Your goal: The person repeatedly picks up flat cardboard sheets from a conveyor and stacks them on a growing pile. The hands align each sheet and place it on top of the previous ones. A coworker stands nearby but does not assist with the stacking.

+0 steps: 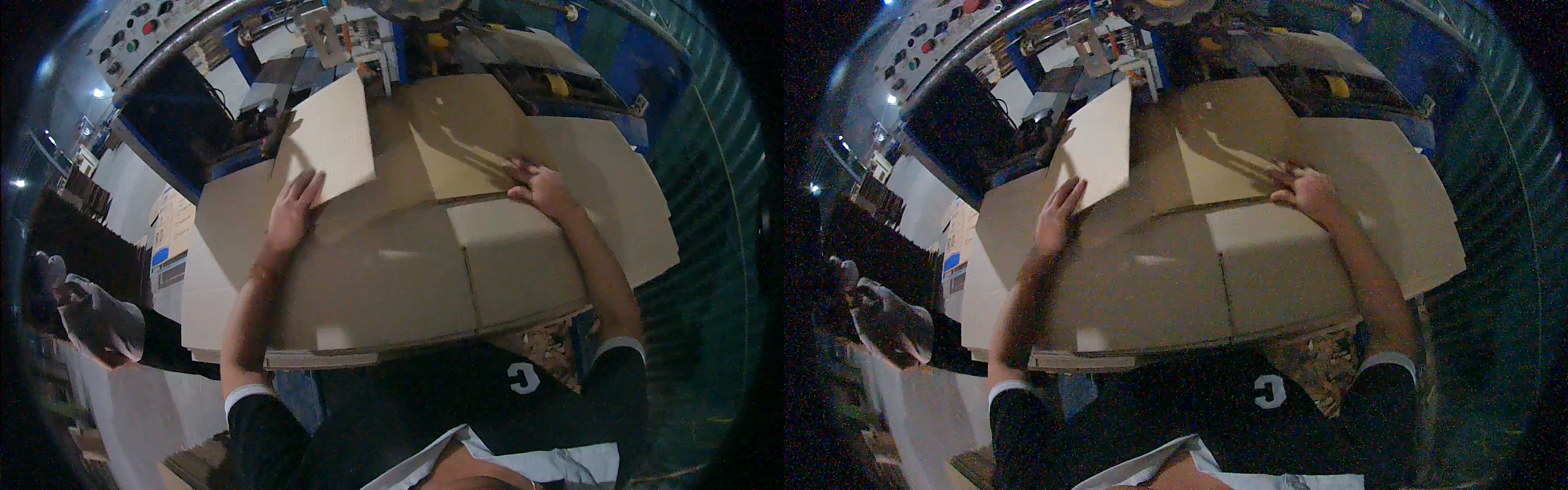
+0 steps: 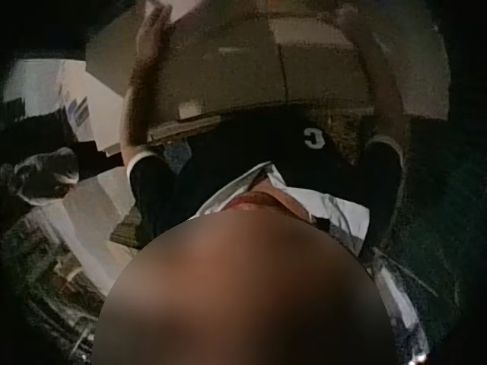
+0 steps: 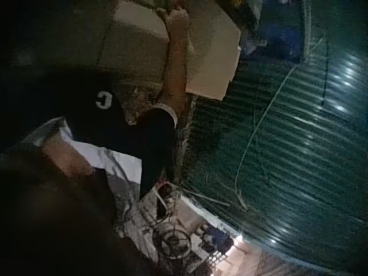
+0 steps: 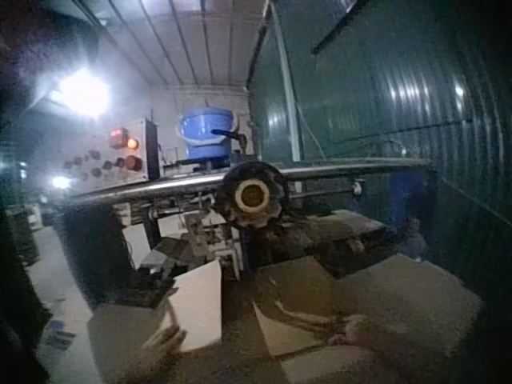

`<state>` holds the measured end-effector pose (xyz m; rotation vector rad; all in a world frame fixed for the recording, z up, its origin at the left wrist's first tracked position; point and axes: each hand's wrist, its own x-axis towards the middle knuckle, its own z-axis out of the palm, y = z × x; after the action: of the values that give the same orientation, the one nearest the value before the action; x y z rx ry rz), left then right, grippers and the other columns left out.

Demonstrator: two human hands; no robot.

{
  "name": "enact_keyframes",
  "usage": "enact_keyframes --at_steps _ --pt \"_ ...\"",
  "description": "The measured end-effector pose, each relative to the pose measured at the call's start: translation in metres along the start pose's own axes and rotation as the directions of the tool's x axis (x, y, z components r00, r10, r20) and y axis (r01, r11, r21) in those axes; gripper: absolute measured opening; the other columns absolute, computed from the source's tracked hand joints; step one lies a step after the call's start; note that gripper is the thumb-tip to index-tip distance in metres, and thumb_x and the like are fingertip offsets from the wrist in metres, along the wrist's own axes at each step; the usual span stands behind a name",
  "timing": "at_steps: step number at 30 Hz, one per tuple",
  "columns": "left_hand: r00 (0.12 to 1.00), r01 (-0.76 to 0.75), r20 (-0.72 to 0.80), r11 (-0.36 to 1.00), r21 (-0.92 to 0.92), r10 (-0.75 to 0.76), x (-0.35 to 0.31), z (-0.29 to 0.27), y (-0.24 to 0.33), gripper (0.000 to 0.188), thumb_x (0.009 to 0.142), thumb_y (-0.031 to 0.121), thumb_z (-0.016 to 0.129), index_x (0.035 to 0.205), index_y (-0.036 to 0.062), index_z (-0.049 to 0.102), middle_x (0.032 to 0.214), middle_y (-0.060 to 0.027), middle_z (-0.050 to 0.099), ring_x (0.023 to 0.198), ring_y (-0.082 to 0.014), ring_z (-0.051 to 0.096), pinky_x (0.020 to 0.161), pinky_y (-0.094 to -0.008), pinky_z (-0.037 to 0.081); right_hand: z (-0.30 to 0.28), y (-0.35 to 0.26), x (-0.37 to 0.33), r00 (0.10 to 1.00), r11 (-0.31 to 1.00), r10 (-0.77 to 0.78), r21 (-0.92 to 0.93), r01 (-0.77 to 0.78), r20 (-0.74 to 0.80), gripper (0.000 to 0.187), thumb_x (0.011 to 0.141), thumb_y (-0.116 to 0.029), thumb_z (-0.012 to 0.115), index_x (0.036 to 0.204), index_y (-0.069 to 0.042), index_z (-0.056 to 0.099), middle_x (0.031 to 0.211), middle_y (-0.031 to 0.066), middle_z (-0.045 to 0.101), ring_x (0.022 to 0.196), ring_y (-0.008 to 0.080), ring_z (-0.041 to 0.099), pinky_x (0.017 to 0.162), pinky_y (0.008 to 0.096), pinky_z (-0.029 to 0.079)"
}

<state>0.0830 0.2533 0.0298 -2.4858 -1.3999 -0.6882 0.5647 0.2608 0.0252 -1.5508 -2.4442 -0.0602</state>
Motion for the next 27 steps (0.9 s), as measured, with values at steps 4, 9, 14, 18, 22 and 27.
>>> enact_keyframes --at_steps 4,9,14,18,22,27 --pt "0.999 -0.006 -0.041 0.988 0.155 0.013 0.023 0.022 -0.026 0.048 0.086 0.015 0.048 0.133 0.0113 0.041 0.129 -0.0139 0.046 0.120 -0.0310 0.042 0.101 -0.0449 0.032 0.027 0.014 0.031 0.933 0.924 0.339 0.146 -0.354 0.117 0.043 0.083 -0.038 0.056 0.124 -0.025 0.051 0.132 0.0056 0.045 0.109 0.0356 0.050 0.093 0.0408 0.041" --pt "0.885 0.465 -0.122 0.838 0.286 -0.450 0.034 0.038 -0.018 0.056 0.088 0.022 0.050 0.138 0.0055 0.029 0.135 -0.0152 0.038 0.125 -0.0308 0.036 0.101 -0.0481 0.029 0.023 -0.025 0.045 0.935 0.894 0.346 -0.274 -0.354 -0.078 0.043 0.084 -0.032 0.056 0.125 -0.021 0.050 0.134 0.0094 0.043 0.114 0.0345 0.048 0.097 0.0385 0.038" --pt "0.709 0.695 -0.245 0.713 0.087 -0.661 -0.076 -0.031 0.000 0.062 0.083 0.030 0.064 0.128 -0.0042 0.039 0.129 -0.0259 0.042 0.121 -0.0394 0.039 0.100 -0.0433 0.032 -0.036 -0.014 -0.072 0.896 0.878 0.436 0.256 -0.404 -0.080 0.051 0.082 -0.028 0.058 0.128 -0.006 0.046 0.133 0.0213 0.041 0.121 0.0371 0.041 0.099 0.0410 0.035" --pt "0.147 0.851 -0.449 0.343 -0.397 -0.882 -0.220 -0.073 -0.006 0.042 0.084 0.024 0.064 0.102 -0.0117 0.054 0.099 -0.0225 0.060 0.089 -0.0276 0.057 0.082 -0.0381 0.044 -0.022 0.065 -0.207 0.524 0.469 0.722 -0.238 -0.851 -0.451 0.059 0.085 -0.033 0.056 0.132 -0.002 0.038 0.136 0.0214 0.037 0.122 0.0366 0.039 0.102 0.0424 0.032" --pt "0.171 0.842 -0.346 0.319 -0.435 -0.923 -0.273 -0.061 -0.022 0.039 0.084 0.019 0.063 0.102 -0.0132 0.052 0.097 -0.0230 0.061 0.082 -0.0281 0.058 0.074 -0.0372 0.046 0.010 0.105 -0.244 0.439 0.423 0.840 -0.119 -0.898 -0.319 0.067 0.087 -0.039 0.053 0.136 0.001 0.031 0.138 0.0211 0.035 0.122 0.0351 0.038 0.103 0.0434 0.030" --pt "-0.097 0.696 -0.475 0.281 -0.661 -0.875 -0.250 -0.084 -0.007 0.035 0.085 0.011 0.058 0.110 -0.0108 0.047 0.104 -0.0199 0.057 0.090 -0.0266 0.057 0.079 -0.0367 0.047 -0.005 0.090 -0.230 0.069 0.515 0.856 0.836 -0.191 -0.512 0.048 0.086 -0.025 0.057 0.127 0.000 0.046 0.125 0.0143 0.049 0.105 0.0296 0.052 0.084 0.0410 0.047"
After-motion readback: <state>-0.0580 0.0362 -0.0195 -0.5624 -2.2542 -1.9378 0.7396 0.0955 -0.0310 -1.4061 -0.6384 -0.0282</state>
